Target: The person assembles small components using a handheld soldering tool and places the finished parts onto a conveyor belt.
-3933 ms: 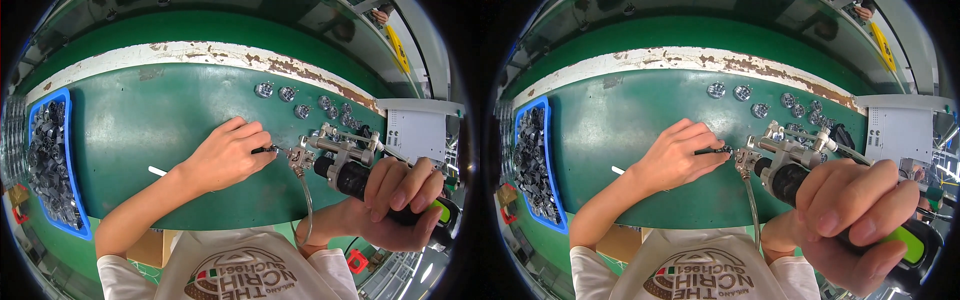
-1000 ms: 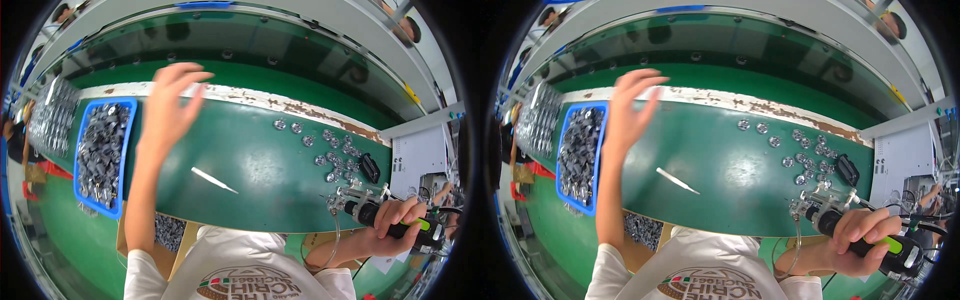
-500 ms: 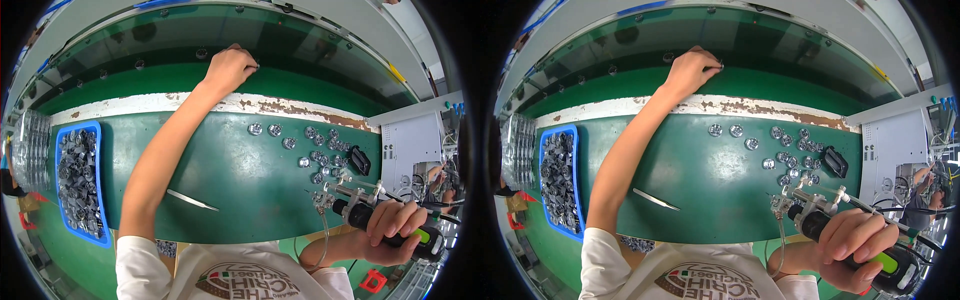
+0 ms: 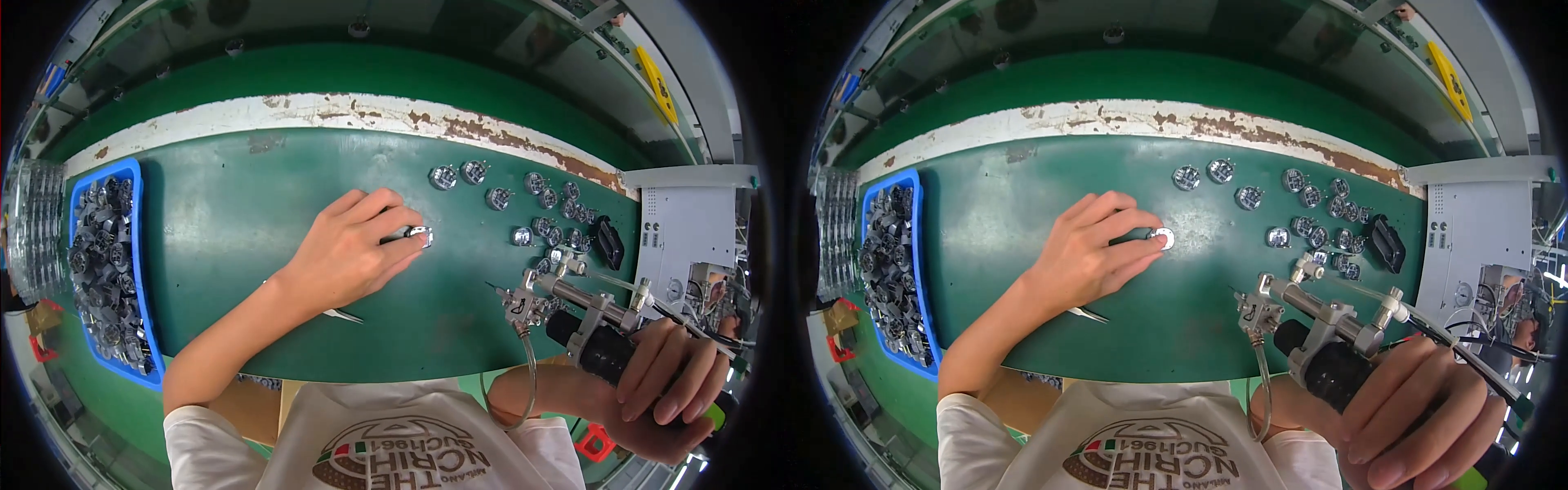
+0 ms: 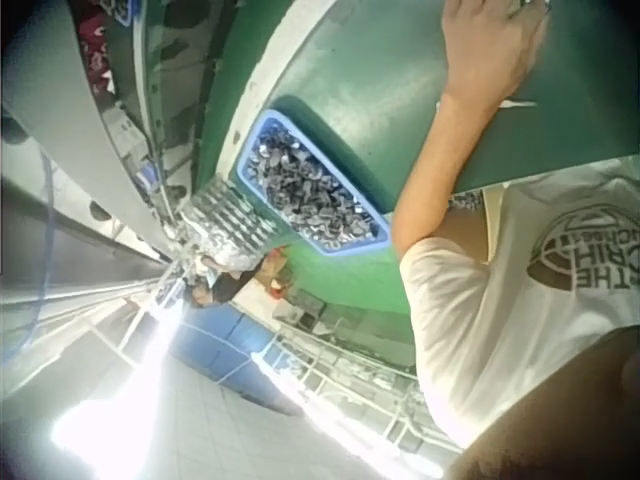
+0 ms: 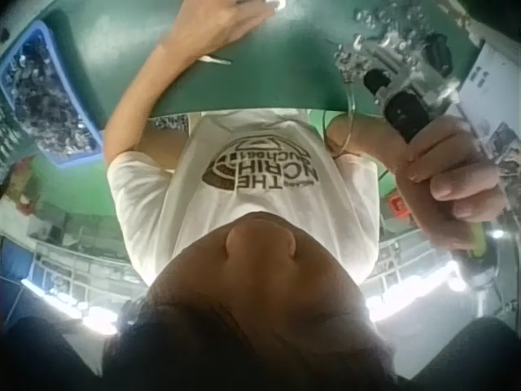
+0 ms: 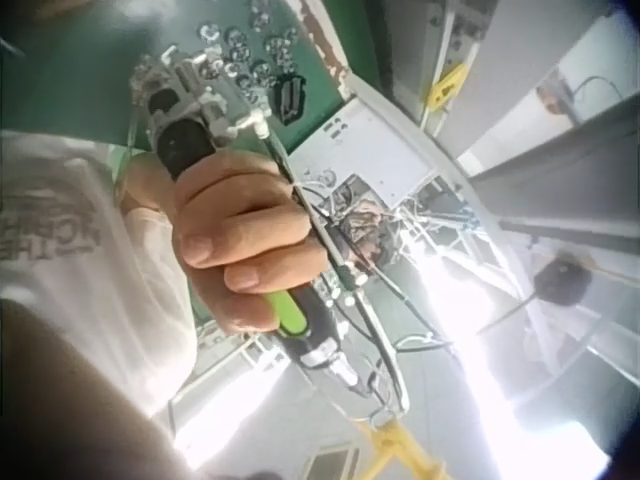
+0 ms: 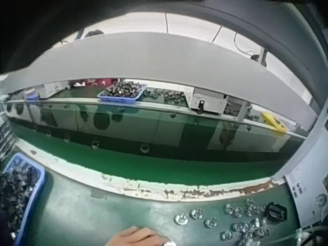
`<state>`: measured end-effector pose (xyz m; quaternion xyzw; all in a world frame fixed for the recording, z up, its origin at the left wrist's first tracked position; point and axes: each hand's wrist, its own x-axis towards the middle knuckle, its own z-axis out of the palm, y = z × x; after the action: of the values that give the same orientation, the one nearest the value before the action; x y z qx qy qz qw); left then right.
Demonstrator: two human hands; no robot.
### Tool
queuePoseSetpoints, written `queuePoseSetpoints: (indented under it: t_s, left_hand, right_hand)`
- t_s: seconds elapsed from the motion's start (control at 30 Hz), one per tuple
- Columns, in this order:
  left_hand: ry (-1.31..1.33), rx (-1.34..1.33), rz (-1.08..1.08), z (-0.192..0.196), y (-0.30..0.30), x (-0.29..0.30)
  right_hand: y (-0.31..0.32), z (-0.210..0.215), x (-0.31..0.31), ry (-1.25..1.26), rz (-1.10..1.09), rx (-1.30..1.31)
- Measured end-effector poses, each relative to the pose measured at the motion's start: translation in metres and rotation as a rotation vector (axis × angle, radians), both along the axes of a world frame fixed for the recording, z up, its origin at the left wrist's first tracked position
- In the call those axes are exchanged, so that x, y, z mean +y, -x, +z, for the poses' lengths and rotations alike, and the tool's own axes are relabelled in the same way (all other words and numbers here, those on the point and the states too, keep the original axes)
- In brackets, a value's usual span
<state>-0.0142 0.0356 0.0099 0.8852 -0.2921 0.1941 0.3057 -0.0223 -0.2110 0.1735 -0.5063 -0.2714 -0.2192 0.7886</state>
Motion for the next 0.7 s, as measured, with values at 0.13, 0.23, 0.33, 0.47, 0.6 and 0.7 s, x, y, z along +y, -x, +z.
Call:
queuePoseSetpoints:
  t_s: [0.13,0.23,0.33,0.47,0.6,0.7]
  left_hand:
    - [0.055,0.037,-0.024,-0.003,0.007,0.001]
    - [0.07,0.01,-0.079,-0.012,0.012,-0.016]
    - [0.065,0.042,-0.096,-0.009,0.012,-0.016]
    - [0.066,0.053,-0.086,-0.013,0.013,-0.015]
    - [0.069,0.061,-0.089,-0.014,0.013,-0.016]
    - [0.068,0.062,-0.087,-0.013,0.013,-0.016]
  right_hand:
    - [-0.002,-0.003,0.013,0.046,-0.104,0.076]
    - [-0.014,-0.007,0.024,0.041,0.164,0.082]
    - [-0.031,0.005,0.002,0.251,0.422,0.155]
    - [-0.044,0.014,-0.019,0.537,0.816,0.238]
    - [-0.034,0.002,-0.005,0.396,0.625,0.201]
    - [-0.024,-0.007,0.01,0.287,0.479,0.168]
